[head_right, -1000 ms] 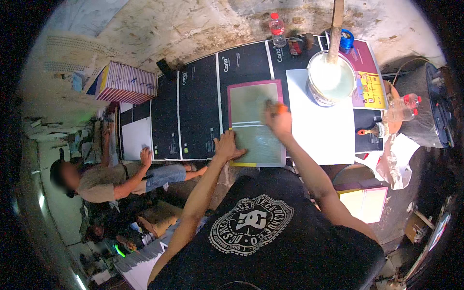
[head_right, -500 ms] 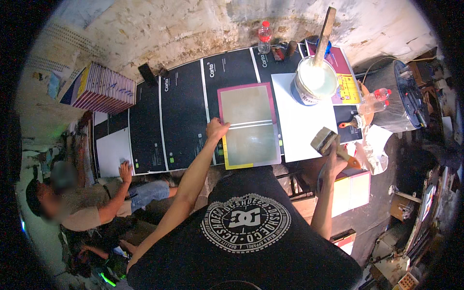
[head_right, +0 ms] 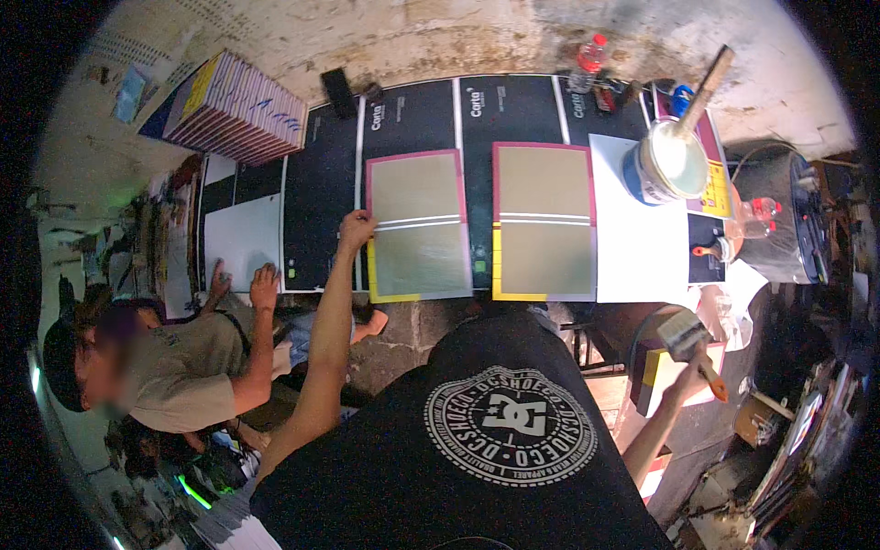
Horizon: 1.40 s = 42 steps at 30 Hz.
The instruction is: The person applies glue to the inside of book covers using a brush, dipping it into a bucket of glue and spreading it across the paper surfaces.
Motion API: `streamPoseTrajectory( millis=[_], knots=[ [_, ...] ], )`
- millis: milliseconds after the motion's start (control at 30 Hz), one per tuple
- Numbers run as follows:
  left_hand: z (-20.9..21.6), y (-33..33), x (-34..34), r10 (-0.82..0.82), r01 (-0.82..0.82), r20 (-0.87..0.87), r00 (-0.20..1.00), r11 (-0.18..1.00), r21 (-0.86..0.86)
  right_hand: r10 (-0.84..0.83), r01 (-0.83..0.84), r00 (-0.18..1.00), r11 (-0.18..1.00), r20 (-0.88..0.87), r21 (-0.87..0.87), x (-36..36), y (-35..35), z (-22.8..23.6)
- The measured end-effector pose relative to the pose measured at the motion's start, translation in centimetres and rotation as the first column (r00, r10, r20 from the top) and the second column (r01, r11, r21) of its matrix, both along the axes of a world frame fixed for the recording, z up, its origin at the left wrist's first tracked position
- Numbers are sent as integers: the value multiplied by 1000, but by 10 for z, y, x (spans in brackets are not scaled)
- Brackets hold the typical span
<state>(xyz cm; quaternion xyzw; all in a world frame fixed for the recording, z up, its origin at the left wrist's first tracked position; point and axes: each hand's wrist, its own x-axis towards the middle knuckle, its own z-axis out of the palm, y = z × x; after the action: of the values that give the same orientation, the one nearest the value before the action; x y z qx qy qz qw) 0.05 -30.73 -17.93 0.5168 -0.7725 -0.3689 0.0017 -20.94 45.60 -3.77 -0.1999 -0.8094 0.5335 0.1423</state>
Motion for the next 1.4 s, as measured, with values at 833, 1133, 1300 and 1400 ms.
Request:
streamPoseTrajectory(
  millis=[833,1133,1300,1400],
  knots=[
    [95,5,96,293,-358,-242,925,885,-298,650,-617,711,759,-267,207,-304,-142,109],
    [99,167,110,204,-302,-503,840,946,-121,709,-527,694,618,-124,584,-358,-181,21],
    [16,276,189,442,-501,-414,796,865,-39,721,-624,693,597,4,504,-405,-164,54],
    [-24,341,248,491,-482,46,870,827,291,736,-692,675,610,47,386,-404,-172,81]
  ],
)
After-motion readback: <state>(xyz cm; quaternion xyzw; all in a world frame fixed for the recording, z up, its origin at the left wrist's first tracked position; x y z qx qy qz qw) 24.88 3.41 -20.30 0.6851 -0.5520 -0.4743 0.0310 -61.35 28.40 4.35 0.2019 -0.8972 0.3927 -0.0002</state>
